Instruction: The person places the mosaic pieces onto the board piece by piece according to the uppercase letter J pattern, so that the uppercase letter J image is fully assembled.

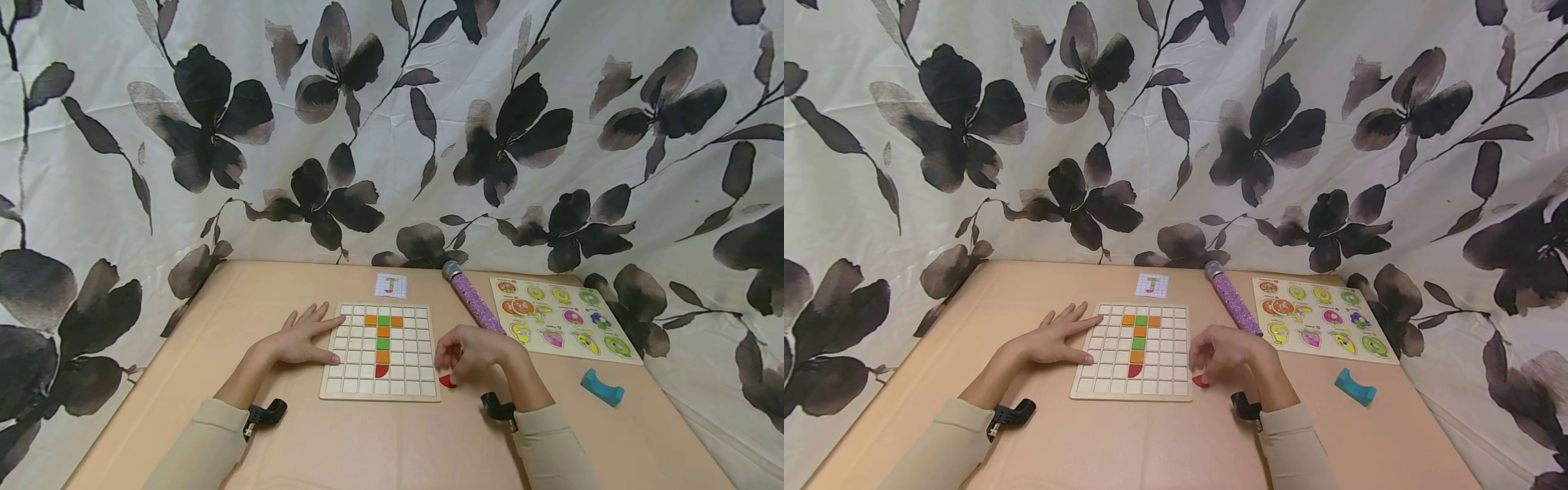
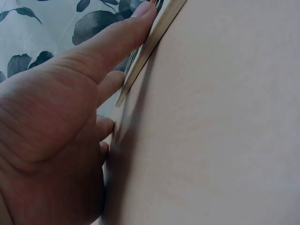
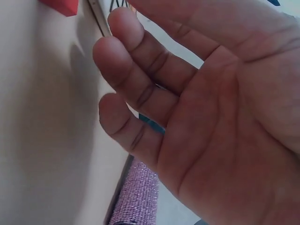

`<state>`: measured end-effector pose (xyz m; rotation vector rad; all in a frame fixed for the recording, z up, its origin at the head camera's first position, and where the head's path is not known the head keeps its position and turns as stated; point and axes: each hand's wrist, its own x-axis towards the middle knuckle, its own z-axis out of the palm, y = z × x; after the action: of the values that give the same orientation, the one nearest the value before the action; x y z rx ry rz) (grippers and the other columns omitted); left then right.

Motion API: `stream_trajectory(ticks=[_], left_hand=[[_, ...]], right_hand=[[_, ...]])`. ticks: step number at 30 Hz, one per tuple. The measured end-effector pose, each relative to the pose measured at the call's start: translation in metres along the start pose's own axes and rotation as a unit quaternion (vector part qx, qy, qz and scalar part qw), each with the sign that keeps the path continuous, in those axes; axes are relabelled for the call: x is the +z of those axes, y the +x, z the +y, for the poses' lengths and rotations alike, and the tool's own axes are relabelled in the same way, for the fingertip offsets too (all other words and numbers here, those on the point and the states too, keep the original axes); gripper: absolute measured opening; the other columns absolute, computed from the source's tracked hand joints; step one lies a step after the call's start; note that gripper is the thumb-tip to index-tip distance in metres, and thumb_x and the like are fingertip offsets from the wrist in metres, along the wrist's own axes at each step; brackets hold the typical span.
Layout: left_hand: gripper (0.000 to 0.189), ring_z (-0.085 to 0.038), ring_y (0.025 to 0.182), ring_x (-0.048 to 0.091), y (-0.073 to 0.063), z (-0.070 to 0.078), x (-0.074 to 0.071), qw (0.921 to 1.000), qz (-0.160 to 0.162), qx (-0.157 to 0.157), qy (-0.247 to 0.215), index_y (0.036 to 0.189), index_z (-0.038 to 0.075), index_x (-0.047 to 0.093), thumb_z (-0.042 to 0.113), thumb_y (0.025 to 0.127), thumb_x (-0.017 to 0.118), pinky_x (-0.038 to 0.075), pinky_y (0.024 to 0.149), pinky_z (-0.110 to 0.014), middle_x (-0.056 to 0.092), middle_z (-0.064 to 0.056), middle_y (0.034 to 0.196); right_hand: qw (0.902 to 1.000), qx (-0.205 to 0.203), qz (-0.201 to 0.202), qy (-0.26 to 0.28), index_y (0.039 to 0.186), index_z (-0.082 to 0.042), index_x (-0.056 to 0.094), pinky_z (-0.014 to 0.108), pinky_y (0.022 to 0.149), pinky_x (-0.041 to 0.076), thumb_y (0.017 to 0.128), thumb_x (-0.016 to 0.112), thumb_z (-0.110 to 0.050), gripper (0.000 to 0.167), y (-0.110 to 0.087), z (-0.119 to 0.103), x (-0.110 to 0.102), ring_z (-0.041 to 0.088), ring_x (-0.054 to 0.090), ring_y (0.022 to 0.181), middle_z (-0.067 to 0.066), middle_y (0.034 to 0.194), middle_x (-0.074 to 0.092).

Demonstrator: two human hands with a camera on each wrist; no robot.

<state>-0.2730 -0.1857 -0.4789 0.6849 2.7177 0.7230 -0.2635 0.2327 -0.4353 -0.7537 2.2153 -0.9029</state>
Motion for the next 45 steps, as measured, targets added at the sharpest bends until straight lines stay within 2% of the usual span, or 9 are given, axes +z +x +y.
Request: stream_trajectory(ticks=[7,16,22,36,45], left_hand=[[0.095,-0.048,0.161,-0.002,-0.0011,0.0005,-0.0007,1.0,0.001,-0.002,-0.001,0.163,0.027,0.038,0.064,0.084,0.077,-0.006,0.123,-0.072,0.008,-0.022,0.174],[0.091,-0.048,0.16,-0.002,0.0,0.0018,-0.0022,0.9999,0.0,-0.008,-0.006,0.163,0.028,0.038,0.062,0.087,0.075,-0.008,0.123,-0.071,0.007,-0.023,0.174],[0.092,-0.048,0.161,-0.003,0.0008,0.0012,-0.0022,1.0,-0.001,-0.008,-0.005,0.163,0.028,0.037,0.064,0.086,0.074,-0.008,0.123,-0.071,0.006,-0.022,0.174],[0.092,-0.049,0.16,-0.002,0.0006,0.0013,-0.0021,1.0,0.005,-0.005,-0.006,0.162,0.026,0.039,0.061,0.086,0.076,-0.007,0.123,-0.072,0.008,-0.024,0.174],[0.091,-0.048,0.16,-0.002,0.0,0.0025,-0.0021,0.9999,0.004,-0.007,-0.005,0.162,0.027,0.039,0.061,0.086,0.076,-0.007,0.123,-0.072,0.008,-0.023,0.174]], right_hand=[[0.9998,0.013,-0.015,-0.008,0.096,-0.004,0.077,0.026,0.067,0.044,0.074,0.09,0.002,0.026,0.0022,0.0022,0.0022,0.018,0.055,0.079,0.016,0.087,0.067],[0.9989,0.023,-0.016,-0.037,0.091,-0.007,0.075,0.026,0.065,0.04,0.073,0.091,0.001,0.026,0.006,0.0044,0.0056,0.015,0.051,0.074,0.003,0.077,0.058],[0.9988,0.03,-0.011,-0.036,0.09,-0.006,0.075,0.025,0.062,0.039,0.073,0.089,0.004,0.024,0.0065,0.0038,0.0059,0.015,0.049,0.072,-0.001,0.075,0.055],[0.998,0.017,0.011,-0.06,0.088,-0.012,0.075,0.028,0.069,0.045,0.074,0.088,0.004,0.024,0.0067,0.0093,0.0031,0.015,0.054,0.077,-0.002,0.079,0.062],[0.9978,0.011,0.032,-0.058,0.087,-0.009,0.073,0.028,0.066,0.047,0.073,0.088,0.006,0.026,0.0069,0.0091,0.0039,0.016,0.055,0.076,0.0,0.08,0.063]])
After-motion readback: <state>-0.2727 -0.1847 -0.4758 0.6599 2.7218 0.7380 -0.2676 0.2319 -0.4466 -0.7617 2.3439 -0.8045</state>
